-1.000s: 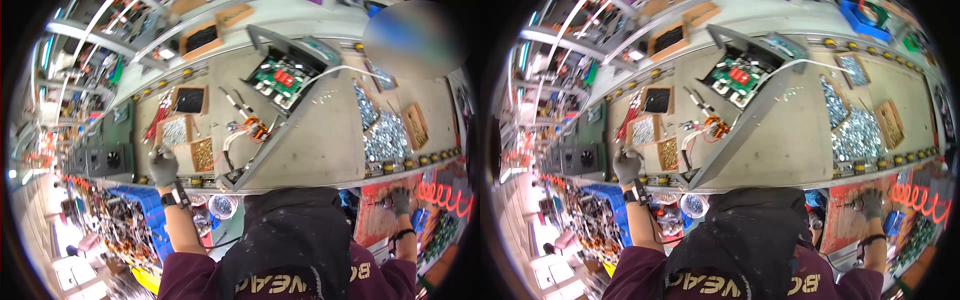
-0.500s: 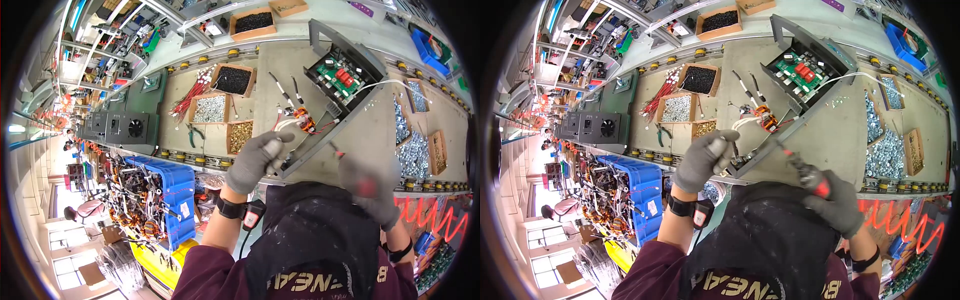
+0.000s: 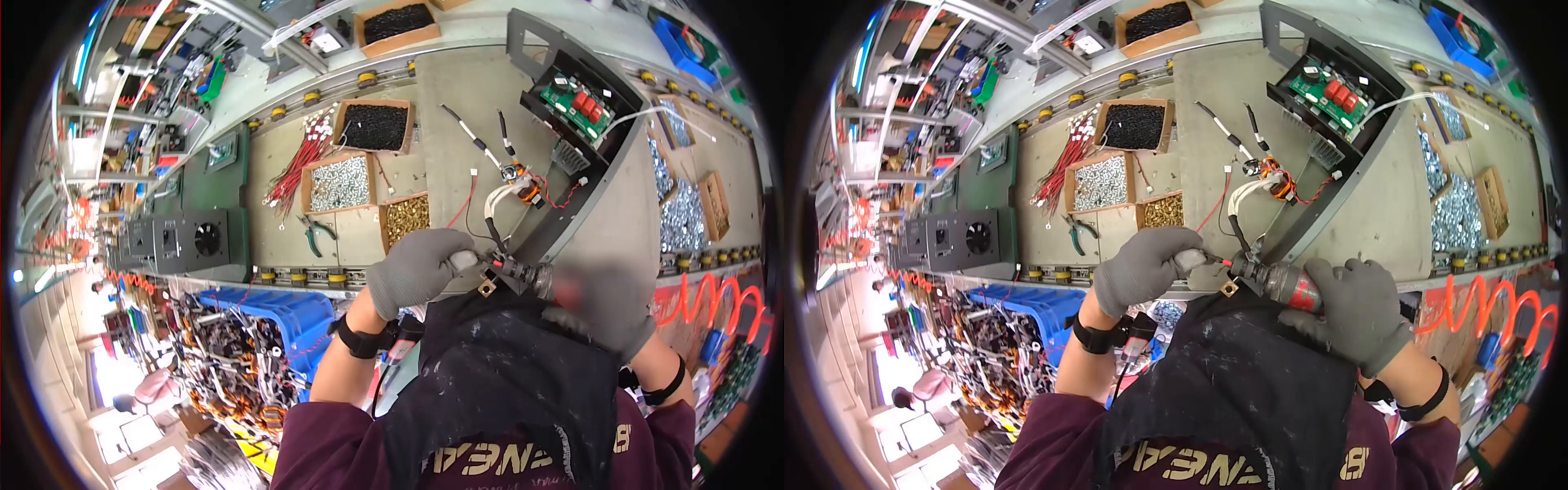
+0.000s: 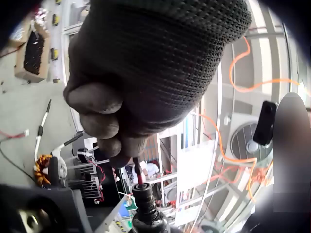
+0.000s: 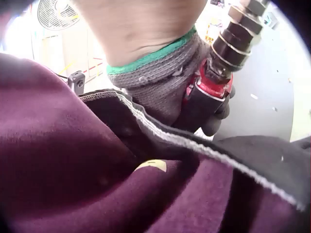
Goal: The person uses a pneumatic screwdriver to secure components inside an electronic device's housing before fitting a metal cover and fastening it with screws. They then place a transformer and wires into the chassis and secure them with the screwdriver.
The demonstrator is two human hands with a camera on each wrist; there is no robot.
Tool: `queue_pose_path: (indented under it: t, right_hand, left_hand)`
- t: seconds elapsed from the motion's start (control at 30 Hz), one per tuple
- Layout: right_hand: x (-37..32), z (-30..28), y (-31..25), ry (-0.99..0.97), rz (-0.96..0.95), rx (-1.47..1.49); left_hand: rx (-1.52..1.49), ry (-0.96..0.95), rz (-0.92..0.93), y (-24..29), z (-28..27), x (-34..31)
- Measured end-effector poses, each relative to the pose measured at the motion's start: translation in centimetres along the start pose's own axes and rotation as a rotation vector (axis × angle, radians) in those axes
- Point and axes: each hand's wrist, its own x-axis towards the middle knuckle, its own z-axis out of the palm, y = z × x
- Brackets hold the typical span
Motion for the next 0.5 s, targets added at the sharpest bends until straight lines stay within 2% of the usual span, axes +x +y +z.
queue_pose_path:
  t: [0.03, 0.07, 0.1, 0.13, 0.17, 0.23, 0.3, 0.37, 0.4, 0.43, 0.47, 0.5]
  right_hand:
    - [-0.2, 0.1, -0.5, 0.043, -0.015, -0.059]
    - [-0.3, 0.3, -0.9, 0.093, -0.023, -0.117]
    - [-0.6, 0.7, -1.1, 0.106, 0.016, -0.104]
    - [-1.0, 1.2, -1.1, 0.08, 0.083, 0.001]
    - [-1.5, 1.6, -1.1, 0.056, 0.148, 0.107]
    - [-2.1, 2.4, -1.1, 0.093, 0.198, 0.248]
    - [-2.9, 2.7, -0.8, 0.14, 0.238, 0.386]
    - [-4.1, 2.7, 0.0, 0.211, 0.276, 0.524]
    - [-5.1, 2.7, 0.8, 0.217, 0.346, 0.615]
    - [-6.3, 2.8, 1.9, 0.221, 0.411, 0.706]
    - [-7.4, 2.8, 2.7, 0.228, 0.56, 1.007]
    - [-7.8, 1.2, 3.4, 0.191, 0.601, 0.977]
  left_hand:
    - [0.087, -0.139, -0.053, 0.0, -0.7, 0.2]
    - [0.1, -0.171, -0.041, -0.4, -1.1, 0.5]
    - [-0.07, -0.216, -0.055, -1.0, -1.4, 0.9]
    - [-0.238, -0.266, -0.074, -1.3, -1.6, 1.5]
    - [-0.224, -0.308, -0.066, -0.9, -1.8, 2.0]
    - [-0.392, -0.486, -0.098, 0.3, -1.7, 2.8]
    - [-0.366, -0.573, -0.054, -0.6, -1.6, 3.9]
    - [-0.396, -0.508, 0.012, -2.2, -2.1, 4.7]
    - [-0.273, -0.452, 0.013, -3.9, -2.7, 5.2]
    - [-0.315, -0.397, -0.235, -3.7, -3.9, 6.0]
    - [-0.184, -0.311, -0.296, -4.9, -4.6, 6.9]
    - [-0.089, -0.211, -0.29, -5.7, -4.8, 7.9]
